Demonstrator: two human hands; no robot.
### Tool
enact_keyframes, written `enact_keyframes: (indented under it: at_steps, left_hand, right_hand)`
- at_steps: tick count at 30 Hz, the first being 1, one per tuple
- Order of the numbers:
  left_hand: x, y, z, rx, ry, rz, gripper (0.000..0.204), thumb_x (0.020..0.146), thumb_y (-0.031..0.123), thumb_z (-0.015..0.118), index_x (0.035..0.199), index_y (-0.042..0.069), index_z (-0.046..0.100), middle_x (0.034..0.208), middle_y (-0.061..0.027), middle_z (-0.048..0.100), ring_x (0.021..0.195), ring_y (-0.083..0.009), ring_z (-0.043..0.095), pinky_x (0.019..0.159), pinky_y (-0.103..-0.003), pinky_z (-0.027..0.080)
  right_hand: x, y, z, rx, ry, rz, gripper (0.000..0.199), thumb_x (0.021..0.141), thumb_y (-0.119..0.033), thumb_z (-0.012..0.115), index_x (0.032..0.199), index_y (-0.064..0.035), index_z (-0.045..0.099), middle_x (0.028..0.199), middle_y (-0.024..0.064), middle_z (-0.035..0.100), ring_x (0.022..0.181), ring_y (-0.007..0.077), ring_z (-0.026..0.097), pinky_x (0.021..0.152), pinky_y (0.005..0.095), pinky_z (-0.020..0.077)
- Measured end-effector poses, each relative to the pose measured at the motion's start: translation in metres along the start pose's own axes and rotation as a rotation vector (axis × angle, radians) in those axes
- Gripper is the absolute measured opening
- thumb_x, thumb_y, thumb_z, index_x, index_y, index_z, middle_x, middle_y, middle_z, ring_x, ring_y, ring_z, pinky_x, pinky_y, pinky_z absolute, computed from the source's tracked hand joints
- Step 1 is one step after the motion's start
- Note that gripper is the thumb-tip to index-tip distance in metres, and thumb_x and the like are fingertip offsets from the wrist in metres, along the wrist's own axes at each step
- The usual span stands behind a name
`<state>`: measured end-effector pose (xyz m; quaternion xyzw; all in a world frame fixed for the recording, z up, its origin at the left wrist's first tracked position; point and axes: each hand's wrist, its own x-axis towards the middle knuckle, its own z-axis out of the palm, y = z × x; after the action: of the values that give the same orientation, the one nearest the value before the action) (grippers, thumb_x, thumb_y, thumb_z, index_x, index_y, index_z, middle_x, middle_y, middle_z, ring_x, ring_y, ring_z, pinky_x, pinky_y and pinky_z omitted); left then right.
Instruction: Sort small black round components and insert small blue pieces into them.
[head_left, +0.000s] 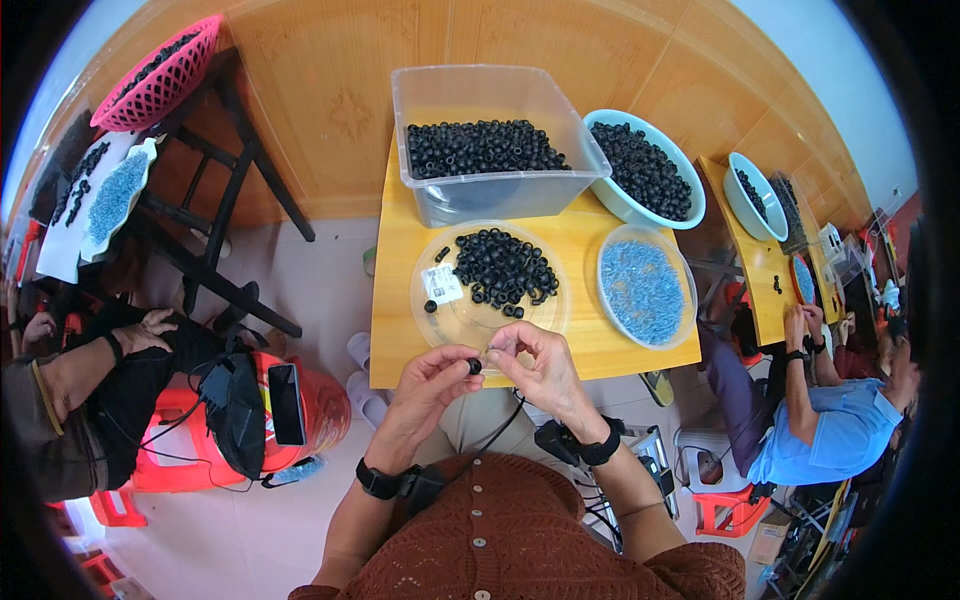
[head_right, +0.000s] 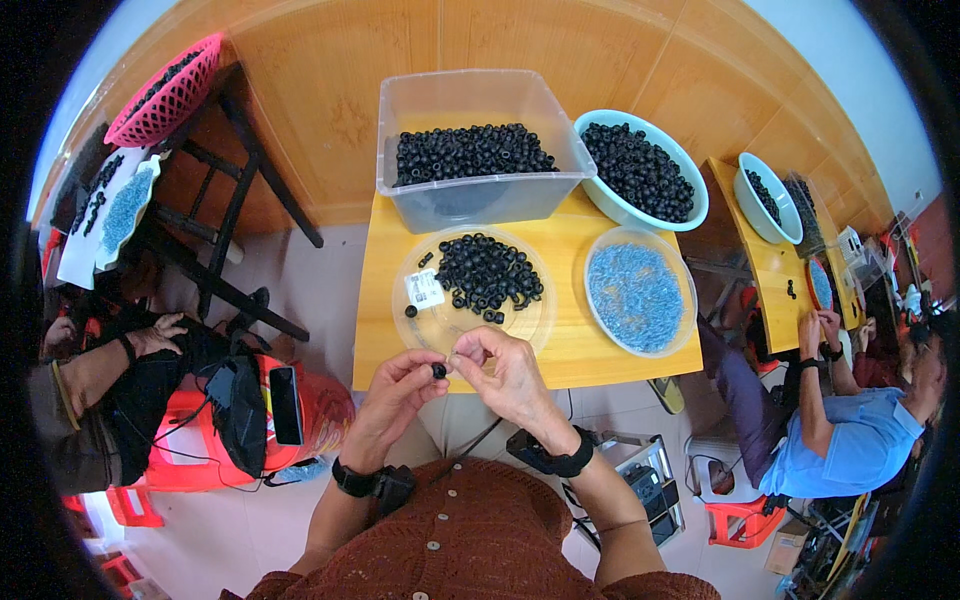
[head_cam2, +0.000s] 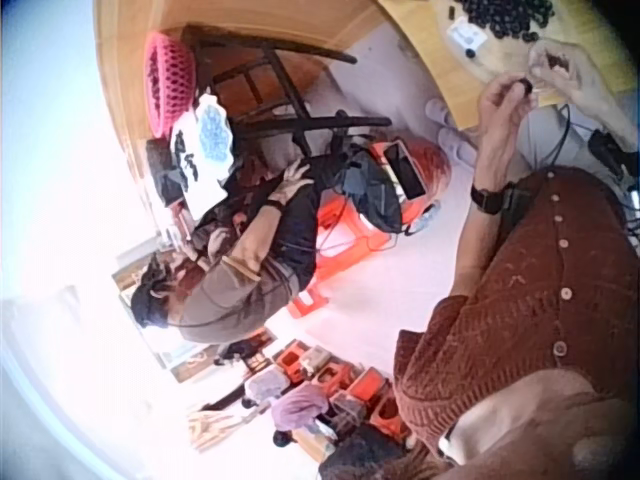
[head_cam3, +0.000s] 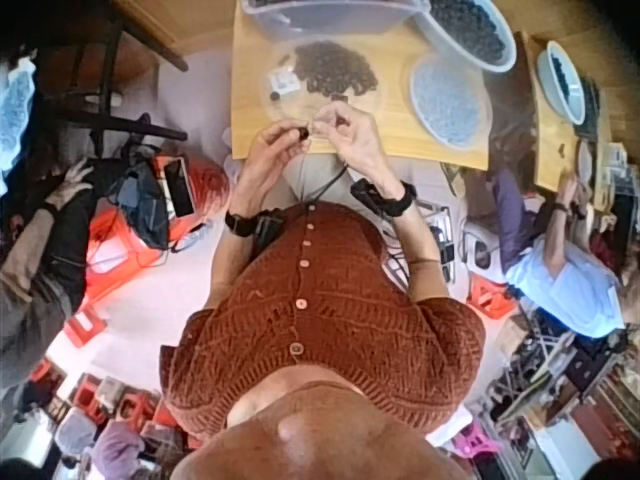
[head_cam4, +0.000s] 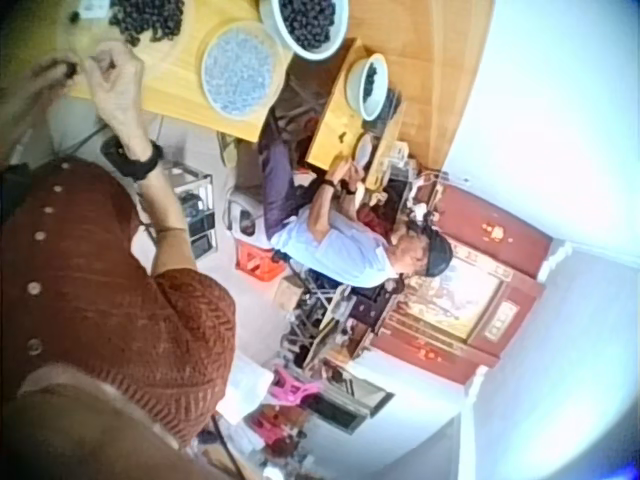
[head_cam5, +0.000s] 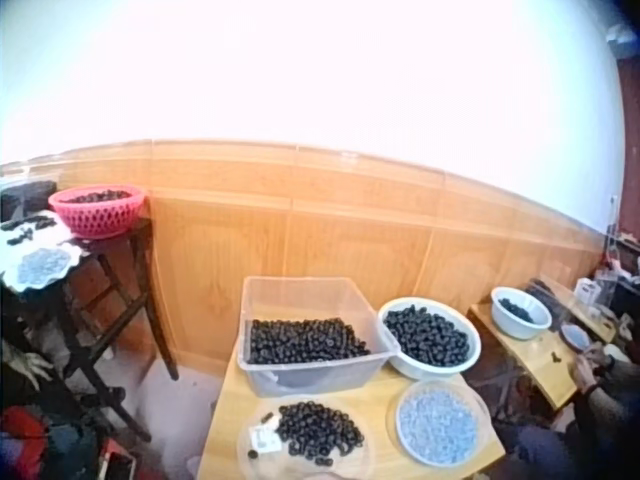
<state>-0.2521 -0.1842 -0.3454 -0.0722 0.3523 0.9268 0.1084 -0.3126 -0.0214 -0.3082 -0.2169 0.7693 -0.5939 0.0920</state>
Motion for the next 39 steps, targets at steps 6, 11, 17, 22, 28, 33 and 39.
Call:
enact_keyframes:
  at_steps: [6,11,17,22,28,33,39]
  left_hand:
    - [0.005,-0.001,0.007,0.050,0.020,0.025,0.019,0.084,0.006,0.057,0.102,0.000,0.057,0.091,-0.0080,0.062,0.080,-0.0145,0.062,0.074,-0.026,0.051]
    - [0.007,-0.005,0.008,0.089,0.042,0.037,0.016,0.083,0.004,0.057,0.099,-0.001,0.057,0.090,-0.0095,0.062,0.079,-0.0156,0.062,0.074,-0.028,0.052]
    - [0.007,-0.007,0.008,0.029,0.057,0.039,0.016,0.083,0.005,0.057,0.098,-0.001,0.058,0.092,-0.0091,0.061,0.081,-0.0150,0.061,0.075,-0.028,0.052]
    - [0.008,-0.008,0.009,-0.025,0.065,0.069,0.016,0.084,0.006,0.057,0.098,0.000,0.058,0.093,-0.0082,0.061,0.084,-0.0146,0.060,0.076,-0.029,0.052]
    - [0.005,-0.005,0.006,-0.053,0.045,0.053,0.016,0.084,0.007,0.056,0.099,0.000,0.058,0.094,-0.0093,0.060,0.084,-0.0149,0.060,0.076,-0.027,0.052]
    - [0.003,-0.004,-0.003,-0.152,-0.036,0.089,0.017,0.087,0.008,0.053,0.101,0.000,0.056,0.093,-0.0115,0.060,0.079,-0.0161,0.061,0.073,-0.026,0.052]
    - [-0.009,0.000,-0.014,-0.265,-0.137,0.169,0.015,0.088,0.010,0.052,0.098,0.000,0.056,0.092,-0.0132,0.060,0.076,-0.0163,0.061,0.070,-0.026,0.052]
  right_hand:
    - [-0.002,-0.001,0.003,-0.016,0.029,-0.029,0.012,0.072,-0.001,0.065,0.081,-0.0007,0.057,0.071,0.0061,0.056,0.065,0.0130,0.054,0.058,0.0247,0.0432]
    - [-0.003,0.008,0.004,0.096,0.022,-0.006,0.011,0.071,0.001,0.065,0.079,-0.0004,0.058,0.074,0.0062,0.056,0.067,0.0125,0.054,0.059,0.0244,0.0435]
    - [-0.008,-0.001,0.010,0.029,0.094,-0.086,0.010,0.071,0.004,0.063,0.079,0.0007,0.058,0.077,0.0075,0.057,0.070,0.0157,0.056,0.061,0.0261,0.0447]
    - [-0.014,-0.005,0.017,-0.218,0.176,-0.326,0.012,0.070,0.006,0.061,0.081,0.0015,0.059,0.079,0.0110,0.056,0.073,0.0213,0.058,0.063,0.0282,0.0459]
    - [-0.009,-0.006,0.004,-0.221,0.258,-0.296,0.011,0.071,0.005,0.059,0.081,0.0015,0.061,0.079,0.0114,0.056,0.070,0.0213,0.057,0.061,0.0284,0.0456]
    - [0.021,0.012,-0.008,-0.322,0.211,-0.108,0.008,0.073,0.002,0.058,0.080,0.0012,0.061,0.073,0.0117,0.057,0.067,0.0241,0.056,0.060,0.0308,0.0449]
    - [0.094,0.025,0.010,-0.704,-0.004,-0.342,0.007,0.071,-0.001,0.057,0.076,-0.0002,0.061,0.076,0.0123,0.057,0.076,0.0292,0.056,0.067,0.0354,0.0457]
